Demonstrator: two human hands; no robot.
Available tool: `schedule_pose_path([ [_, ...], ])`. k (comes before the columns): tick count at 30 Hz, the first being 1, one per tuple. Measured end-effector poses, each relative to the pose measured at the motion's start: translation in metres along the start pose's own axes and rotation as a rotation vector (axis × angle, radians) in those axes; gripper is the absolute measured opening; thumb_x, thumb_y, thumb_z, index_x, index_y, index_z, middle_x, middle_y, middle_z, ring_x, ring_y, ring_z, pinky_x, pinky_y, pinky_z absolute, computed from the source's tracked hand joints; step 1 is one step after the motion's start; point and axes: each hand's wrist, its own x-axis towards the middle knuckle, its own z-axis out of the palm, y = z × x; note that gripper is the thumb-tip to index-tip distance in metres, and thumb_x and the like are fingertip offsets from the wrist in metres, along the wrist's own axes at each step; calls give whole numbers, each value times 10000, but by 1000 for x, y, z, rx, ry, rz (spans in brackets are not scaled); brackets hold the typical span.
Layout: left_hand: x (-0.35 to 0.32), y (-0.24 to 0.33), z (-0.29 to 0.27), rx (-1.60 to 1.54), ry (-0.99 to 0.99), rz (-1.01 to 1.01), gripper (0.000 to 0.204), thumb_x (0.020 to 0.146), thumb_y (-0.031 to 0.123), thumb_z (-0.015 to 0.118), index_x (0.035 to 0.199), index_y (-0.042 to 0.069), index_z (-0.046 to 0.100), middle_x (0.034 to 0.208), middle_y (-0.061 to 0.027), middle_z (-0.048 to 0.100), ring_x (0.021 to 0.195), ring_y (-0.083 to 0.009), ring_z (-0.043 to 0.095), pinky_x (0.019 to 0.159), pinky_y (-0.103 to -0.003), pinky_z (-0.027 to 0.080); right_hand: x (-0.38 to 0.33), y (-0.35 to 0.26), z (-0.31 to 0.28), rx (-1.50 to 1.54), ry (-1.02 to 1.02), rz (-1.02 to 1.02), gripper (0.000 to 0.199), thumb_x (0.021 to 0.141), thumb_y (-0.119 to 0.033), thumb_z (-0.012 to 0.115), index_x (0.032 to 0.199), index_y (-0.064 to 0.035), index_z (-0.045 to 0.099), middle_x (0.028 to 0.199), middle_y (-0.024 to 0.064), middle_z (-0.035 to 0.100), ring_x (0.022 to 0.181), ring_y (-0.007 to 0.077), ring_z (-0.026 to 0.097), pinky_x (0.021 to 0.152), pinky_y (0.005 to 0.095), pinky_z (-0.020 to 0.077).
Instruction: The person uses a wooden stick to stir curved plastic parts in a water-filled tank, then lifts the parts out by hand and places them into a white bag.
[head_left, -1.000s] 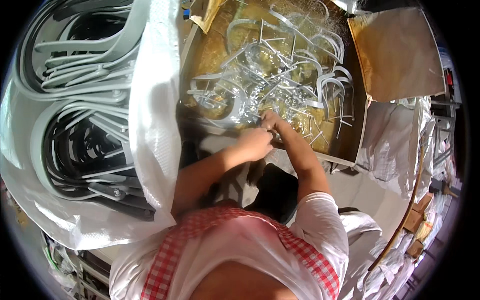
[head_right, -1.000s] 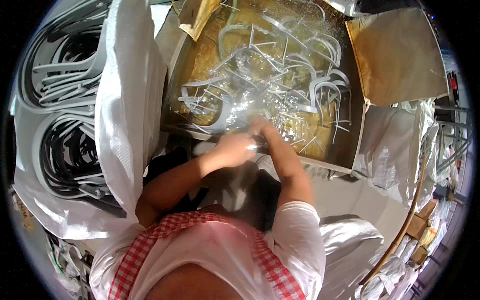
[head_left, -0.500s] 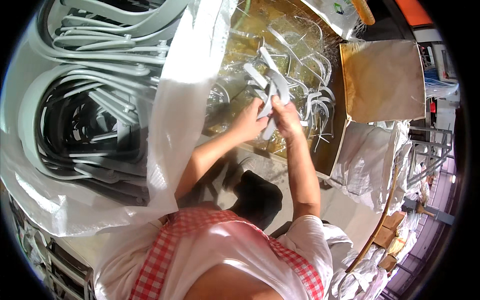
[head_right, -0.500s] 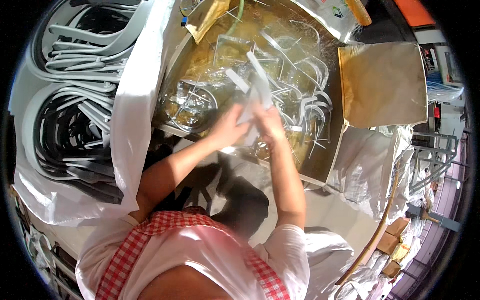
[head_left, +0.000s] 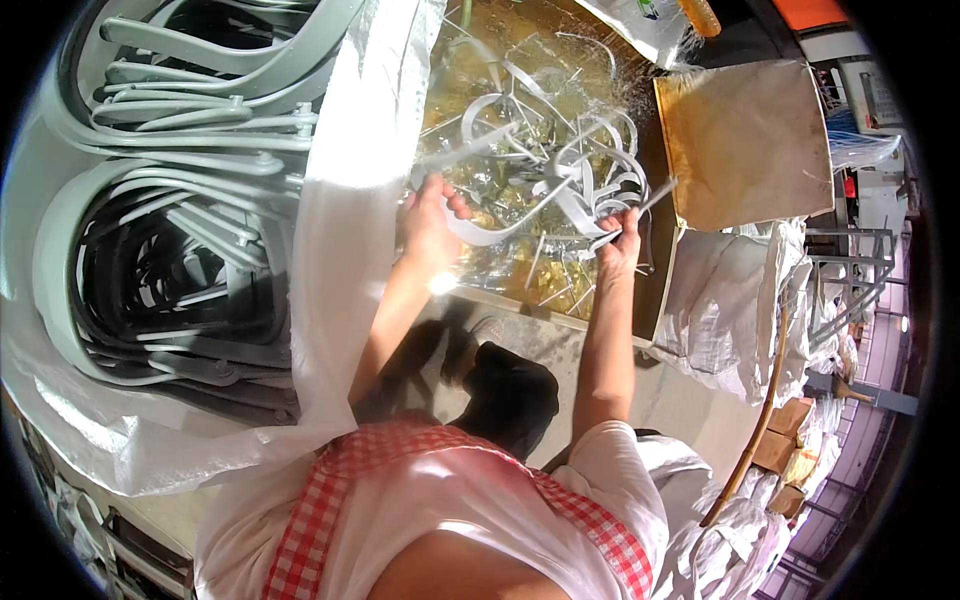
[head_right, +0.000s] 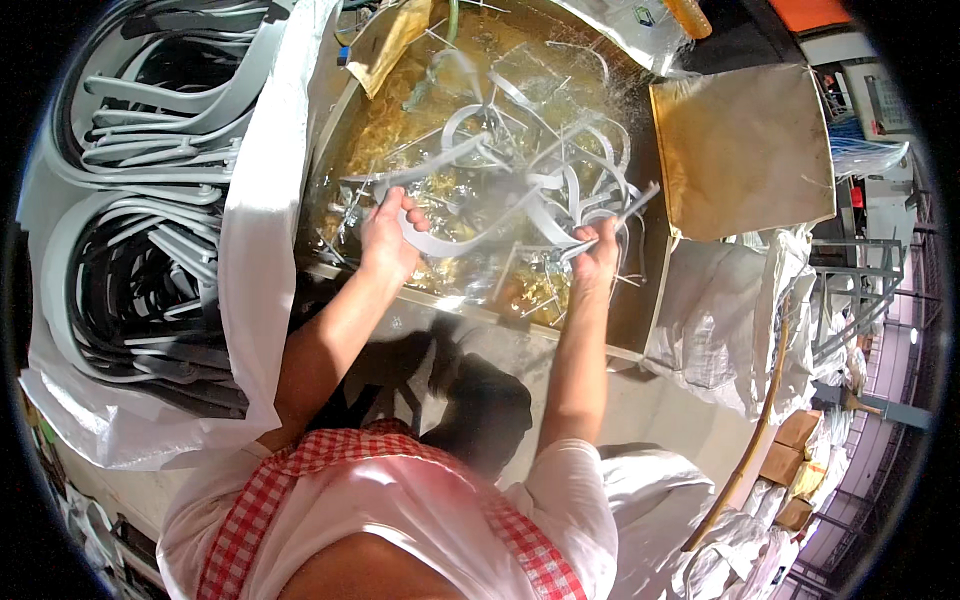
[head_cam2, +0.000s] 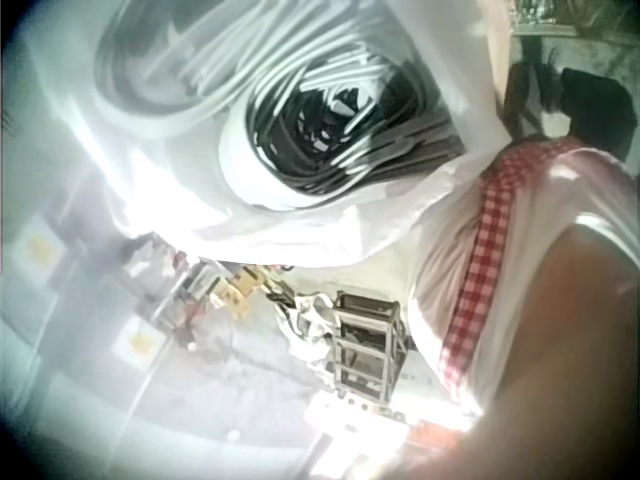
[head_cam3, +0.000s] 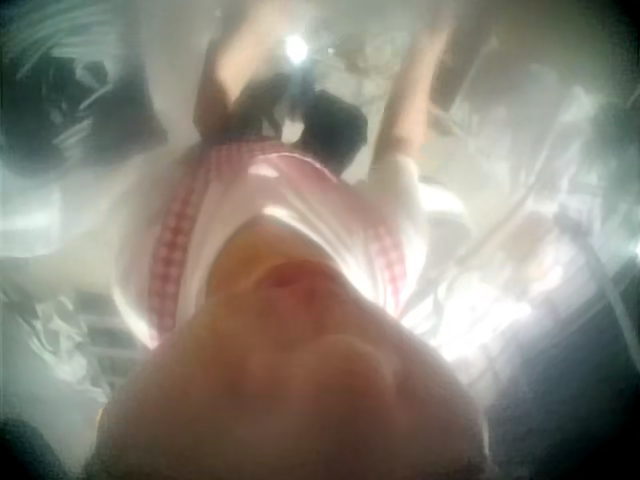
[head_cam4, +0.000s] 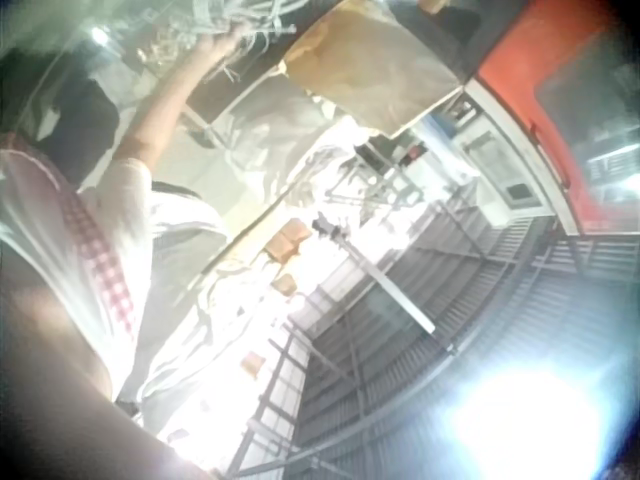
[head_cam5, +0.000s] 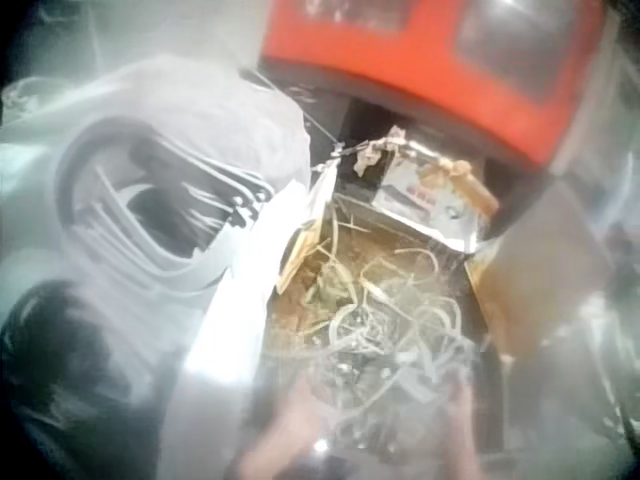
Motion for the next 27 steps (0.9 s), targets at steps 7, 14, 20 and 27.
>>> schedule_pose_path([
  [7, -35, -9, 10, 1166, -498, 850, 203, 833, 175, 564, 918, -2, 512, 733, -186, 571, 610, -289, 587, 527, -356, 438, 39, -47, -53, 439, 67, -78, 337, 862, -435, 523, 734, -127, 478, 598, 4, 439, 534, 153, 471, 484, 333, 462],
  [14, -3, -20, -6, 803, -356, -139, 265, 906, 226, 495, 1107, 56, 466, 961, -89, 613, 730, -118, 571, 596, -288, 477, -62, 88, 44, 47, 61, 90, 275, 889, -376, 495, 799, -116, 501, 638, -6, 462, 578, 114, 468, 558, 271, 454],
  [20, -1, -15, -4, 219, -571, -122, 288, 865, 154, 541, 1110, 18, 473, 970, -139, 598, 893, -244, 601, 777, -387, 510, -84, 115, 44, -378, 10, 85, 241, 883, -325, 526, 903, -85, 535, 721, 19, 516, 642, 138, 493, 636, 287, 458],
  [27, -2, 37, 13, 127, -594, -219, 221, 842, 111, 522, 1053, 46, 512, 716, -60, 538, 628, -177, 560, 608, -334, 475, -6, 14, -68, -1124, 43, -347, 165, 782, 26, 547, 887, -101, 543, 808, 30, 592, 725, 181, 570, 626, 307, 462],
])
